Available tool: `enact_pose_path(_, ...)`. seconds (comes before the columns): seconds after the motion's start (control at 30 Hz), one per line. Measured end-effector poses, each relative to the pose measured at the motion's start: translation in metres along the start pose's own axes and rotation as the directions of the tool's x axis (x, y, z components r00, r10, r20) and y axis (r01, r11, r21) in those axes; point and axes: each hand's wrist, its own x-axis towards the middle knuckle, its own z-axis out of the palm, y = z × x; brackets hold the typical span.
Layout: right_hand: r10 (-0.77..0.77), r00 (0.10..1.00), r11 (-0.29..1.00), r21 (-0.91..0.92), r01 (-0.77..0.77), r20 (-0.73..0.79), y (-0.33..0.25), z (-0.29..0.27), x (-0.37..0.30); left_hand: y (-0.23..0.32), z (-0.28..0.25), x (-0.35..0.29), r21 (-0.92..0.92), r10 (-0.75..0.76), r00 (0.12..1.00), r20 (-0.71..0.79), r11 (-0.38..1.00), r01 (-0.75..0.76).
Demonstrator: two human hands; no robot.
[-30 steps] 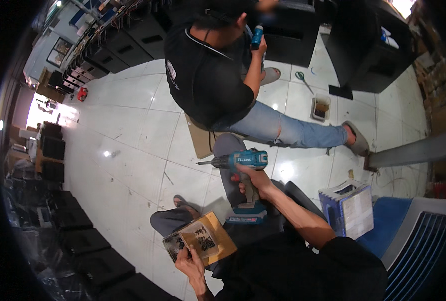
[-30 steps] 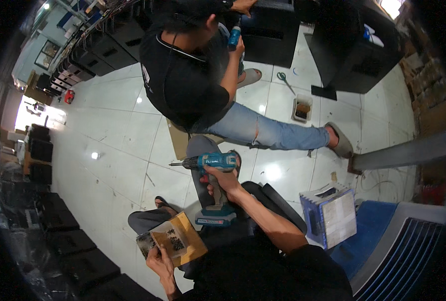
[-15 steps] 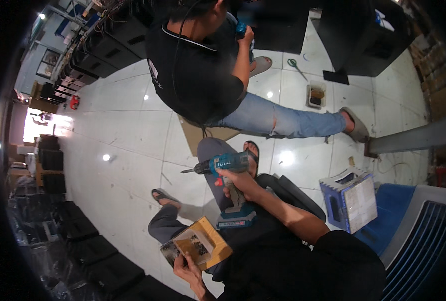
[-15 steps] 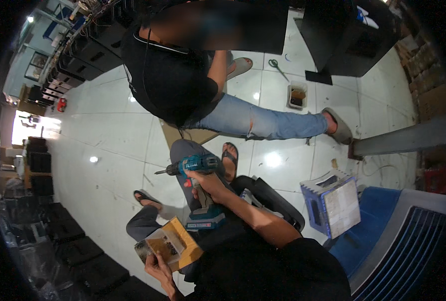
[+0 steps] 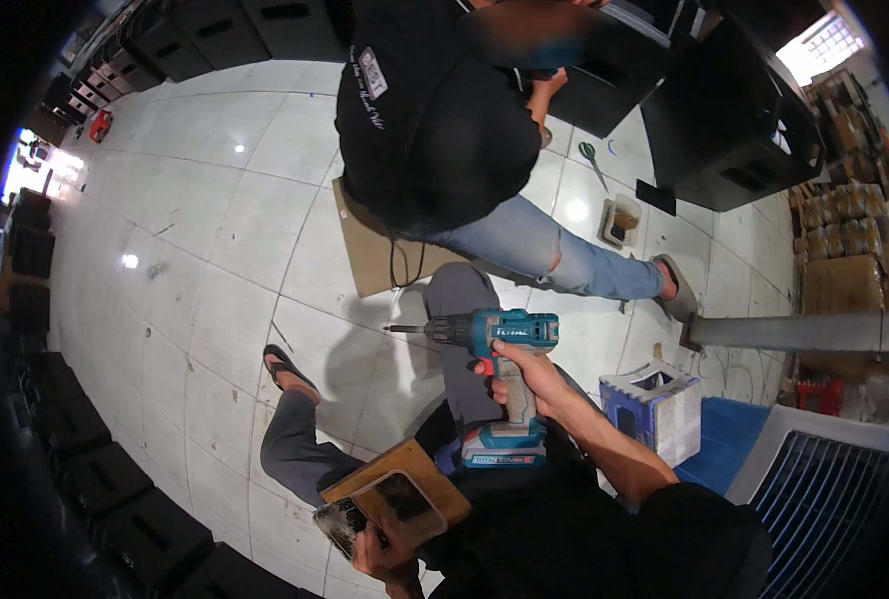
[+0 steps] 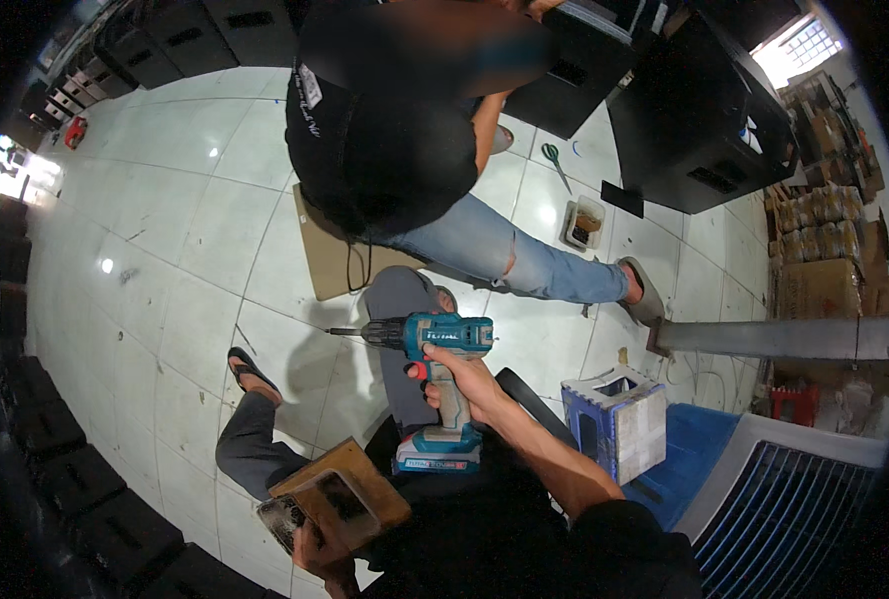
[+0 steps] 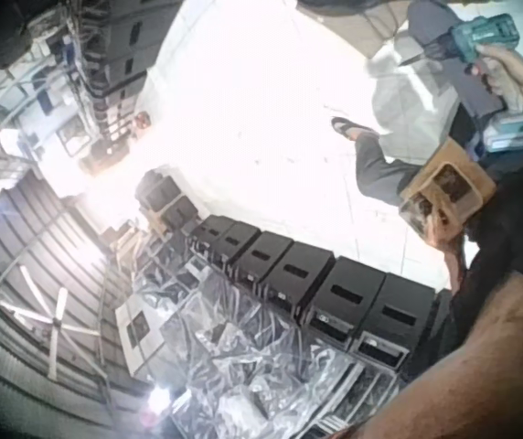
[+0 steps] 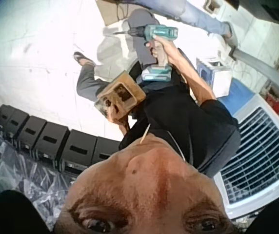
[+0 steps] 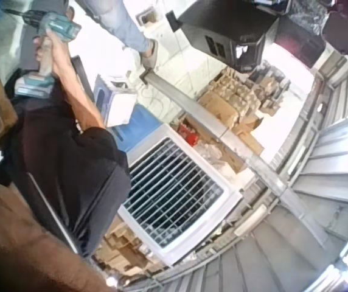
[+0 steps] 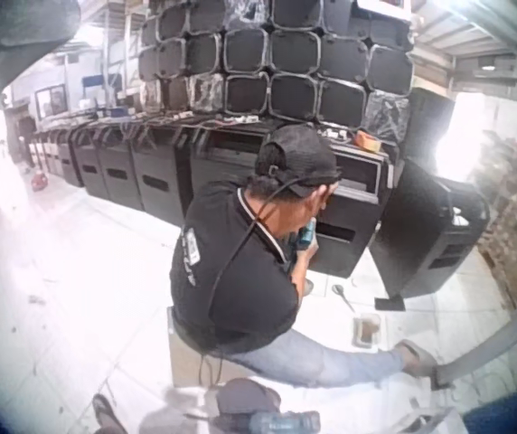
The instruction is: The person sits on the floor and uses a cordless drill to attach screws to the interior of black speaker cabinets. They handle a small container of screws, position speaker panels, and fasten components inside the cabinets.
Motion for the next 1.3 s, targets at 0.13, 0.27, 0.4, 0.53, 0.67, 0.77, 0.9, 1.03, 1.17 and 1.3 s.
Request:
enact_pose_path(0.13, -0.029, 0.999, 0.999, 0.017, 0.03, -0.028, 0.004, 0.014, 0.015, -0.021, -0.004, 0.022, 0.016, 0.107, 0.993, 0.048, 0.994, -0.107)
enact_pose_path(0.27, -0.07, 0.997, 0.997, 0.025, 0.071, -0.043, 0.009, 0.032, 0.024, -0.036, -0.005, 0.048, -0.021, 0.119, 0.993, 0.025, 0.993, -0.118)
enact_pose_path(0.4, -0.105, 0.992, 0.991, 0.073, 0.111, -0.075, 0.021, 0.043, 0.032, -0.046, -0.016, 0.085, -0.078, 0.145, 0.984, 0.102, 0.987, -0.137)
enact_pose_path(0.53, -0.132, 0.987, 0.978, 0.152, 0.144, -0.089, 0.037, 0.054, 0.04, -0.067, -0.018, 0.118, -0.112, 0.223, 0.967, 0.124, 0.971, -0.209)
enact_pose_path(0.67, -0.196, 0.972, 0.96, 0.176, 0.217, -0.129, 0.051, 0.068, 0.037, -0.083, -0.02, 0.152, -0.168, 0.29, 0.947, 0.138, 0.949, -0.266)
enact_pose_path(0.77, -0.25, 0.961, 0.928, 0.254, 0.273, -0.12, 0.068, 0.074, 0.035, -0.106, -0.018, 0.174, -0.156, 0.361, 0.922, 0.139, 0.928, -0.339)
enact_pose_path(0.9, -0.308, 0.937, 0.889, 0.301, 0.345, -0.164, 0.086, 0.083, 0.029, -0.114, -0.019, 0.198, -0.186, 0.501, 0.856, 0.128, 0.86, -0.475)
enact_pose_path(1.03, -0.363, 0.908, 0.842, 0.344, 0.416, -0.21, 0.108, 0.09, 0.026, -0.118, -0.021, 0.217, -0.2, 0.632, 0.768, 0.107, 0.77, -0.606)
enact_pose_path(1.17, -0.34, 0.91, 0.822, 0.395, 0.41, -0.238, 0.139, 0.093, 0.044, -0.138, -0.015, 0.229, -0.253, 0.658, 0.747, 0.099, 0.742, -0.62)
enact_pose_path(1.3, -0.384, 0.885, 0.743, 0.481, 0.465, -0.263, 0.164, 0.075, 0.046, -0.133, -0.008, 0.242, -0.295, 0.83, 0.557, 0.019, 0.537, -0.79)
